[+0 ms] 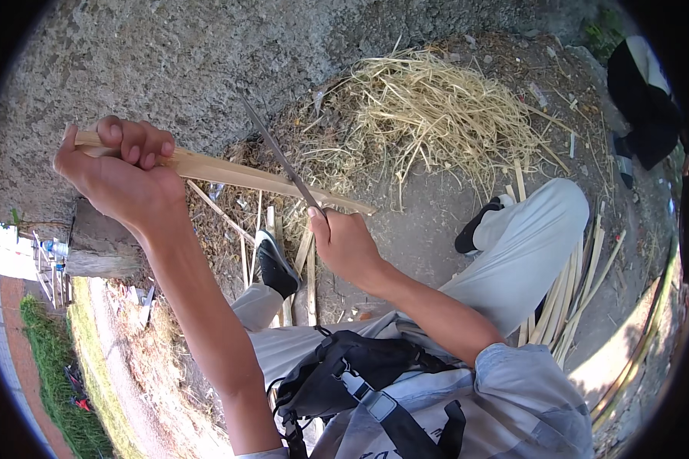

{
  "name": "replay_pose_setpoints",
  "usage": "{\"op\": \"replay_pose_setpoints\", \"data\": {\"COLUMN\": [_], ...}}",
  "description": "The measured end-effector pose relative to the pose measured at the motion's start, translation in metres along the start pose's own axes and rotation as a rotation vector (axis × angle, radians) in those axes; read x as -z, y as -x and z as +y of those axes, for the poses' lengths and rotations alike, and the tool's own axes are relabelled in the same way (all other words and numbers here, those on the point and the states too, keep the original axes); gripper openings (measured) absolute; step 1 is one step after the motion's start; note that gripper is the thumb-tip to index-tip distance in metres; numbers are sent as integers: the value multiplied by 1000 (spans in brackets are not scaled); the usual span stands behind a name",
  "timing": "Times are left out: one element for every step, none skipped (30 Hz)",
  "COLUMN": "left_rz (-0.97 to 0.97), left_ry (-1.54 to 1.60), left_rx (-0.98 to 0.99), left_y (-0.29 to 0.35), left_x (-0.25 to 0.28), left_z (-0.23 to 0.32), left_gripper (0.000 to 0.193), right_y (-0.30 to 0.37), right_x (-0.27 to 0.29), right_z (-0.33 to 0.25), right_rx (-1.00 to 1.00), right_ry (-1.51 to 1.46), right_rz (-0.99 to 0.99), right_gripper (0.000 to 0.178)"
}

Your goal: The person scrapes a bamboo strip with a knife, turns the strip over by hand, and then splits and shaves the bamboo strip lengthwise using the knife.

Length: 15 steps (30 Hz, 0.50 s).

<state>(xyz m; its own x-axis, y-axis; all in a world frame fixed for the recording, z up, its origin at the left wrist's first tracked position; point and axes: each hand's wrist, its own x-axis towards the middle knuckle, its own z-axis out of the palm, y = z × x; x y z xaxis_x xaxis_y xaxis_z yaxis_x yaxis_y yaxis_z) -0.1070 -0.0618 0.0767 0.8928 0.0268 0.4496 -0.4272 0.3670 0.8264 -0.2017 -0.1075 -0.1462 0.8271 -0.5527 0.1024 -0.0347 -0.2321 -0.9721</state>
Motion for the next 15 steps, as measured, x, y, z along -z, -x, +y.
{"op": "replay_pose_setpoints", "data": {"left_rz": [0,6,-24,-54,-53,-64,-82,-83,-37,8,2,14,27,29,12], "left_ry": [-8,-20,-19,-16,-20,-16,-7,-7,-16,-22,-8,10,22,25,2], "left_rx": [5,8,-4,-16,-13,-26,-35,-44,-23,0,-12,1,21,26,22], "left_y": [5,5,4,3,4,7,9,10,9,8,5,4,4,5,2], "left_x": [-1,3,6,8,7,5,3,4,4,3,1,0,2,4,2], "left_z": [1,5,5,5,4,8,11,13,10,7,6,3,2,1,0], "left_gripper": [39,39,40,42,42,42,42,42,43,43,43,41,39,39,42], "right_y": [6,10,8,7,5,5,8,13,12,7,1,1,3,6,1], "right_x": [2,1,2,1,-4,-14,-23,-23,-18,-20,-21,-20,-18,-18,-13], "right_z": [-17,-29,-36,-38,-22,10,44,90,123,124,124,124,110,95,71], "right_rx": [91,84,163,242,238,186,131,-85,-294,-280,-229,-188,-190,-106,-10], "right_ry": [-28,-34,-15,4,3,29,58,134,214,215,271,330,335,267,199], "right_rz": [5,-6,22,49,46,73,107,10,-79,-68,-54,-48,-46,-20,14], "right_gripper": [41,41,41,41,41,42,42,43,43,43,43,43,43,42,41]}}
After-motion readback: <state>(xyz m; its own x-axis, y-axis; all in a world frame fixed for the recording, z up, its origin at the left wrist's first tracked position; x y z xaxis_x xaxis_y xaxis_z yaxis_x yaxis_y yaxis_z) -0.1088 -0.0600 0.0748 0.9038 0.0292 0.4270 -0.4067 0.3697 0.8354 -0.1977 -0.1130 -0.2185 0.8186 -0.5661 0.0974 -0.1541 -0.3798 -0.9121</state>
